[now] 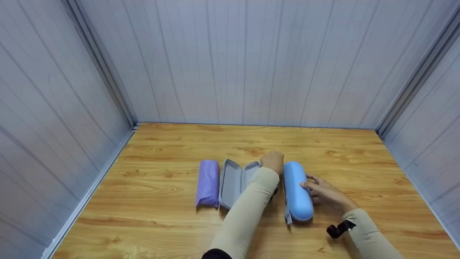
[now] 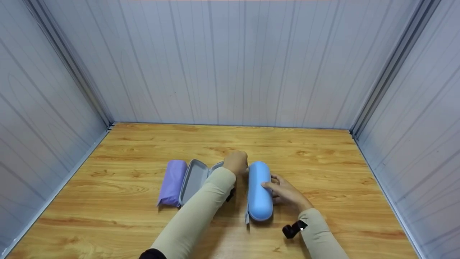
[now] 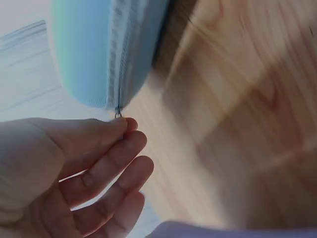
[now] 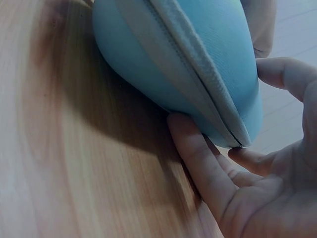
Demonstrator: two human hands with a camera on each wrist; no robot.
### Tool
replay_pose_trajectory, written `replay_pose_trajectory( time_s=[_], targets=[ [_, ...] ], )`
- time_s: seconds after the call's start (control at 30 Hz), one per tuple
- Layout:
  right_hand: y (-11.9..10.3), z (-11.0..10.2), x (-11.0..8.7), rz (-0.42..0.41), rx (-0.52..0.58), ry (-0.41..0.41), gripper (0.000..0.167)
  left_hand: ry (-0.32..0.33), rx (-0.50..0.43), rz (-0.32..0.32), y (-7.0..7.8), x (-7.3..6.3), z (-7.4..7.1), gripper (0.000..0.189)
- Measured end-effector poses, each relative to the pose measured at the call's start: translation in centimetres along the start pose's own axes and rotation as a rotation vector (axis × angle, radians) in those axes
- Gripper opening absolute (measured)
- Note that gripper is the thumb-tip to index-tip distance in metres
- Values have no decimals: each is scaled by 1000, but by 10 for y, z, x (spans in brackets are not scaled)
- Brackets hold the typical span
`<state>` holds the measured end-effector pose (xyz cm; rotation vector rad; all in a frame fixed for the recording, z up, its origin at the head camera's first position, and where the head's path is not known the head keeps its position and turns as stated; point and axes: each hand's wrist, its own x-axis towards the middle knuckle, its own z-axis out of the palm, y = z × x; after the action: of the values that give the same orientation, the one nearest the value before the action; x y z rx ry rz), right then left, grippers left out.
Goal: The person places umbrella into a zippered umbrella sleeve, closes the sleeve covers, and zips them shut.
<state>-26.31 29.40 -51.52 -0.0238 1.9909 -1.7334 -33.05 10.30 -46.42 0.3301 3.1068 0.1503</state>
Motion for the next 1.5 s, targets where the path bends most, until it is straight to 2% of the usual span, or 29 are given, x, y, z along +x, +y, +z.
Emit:
replay_pose_trajectory(
  time_s=[0.17, 0.33, 0.7, 1.23, 1.5],
  targets=[
    [1, 1, -1, -7, -13, -2, 88, 46, 124, -2, 4, 0, 2, 19],
    [1, 0, -1, -3, -22, 3, 87, 75, 167, -10, 5, 3, 3, 18],
    [1, 0, -1, -9, -29, 1, 85, 79, 175, 3, 4, 5, 6, 15],
    [2, 6, 2, -2, -21, 11, 86, 170, 203, 7, -1, 6, 18, 19],
    [0, 6, 3, -25, -38, 1, 83, 234, 161, 11, -4, 5, 19, 19]
  ],
)
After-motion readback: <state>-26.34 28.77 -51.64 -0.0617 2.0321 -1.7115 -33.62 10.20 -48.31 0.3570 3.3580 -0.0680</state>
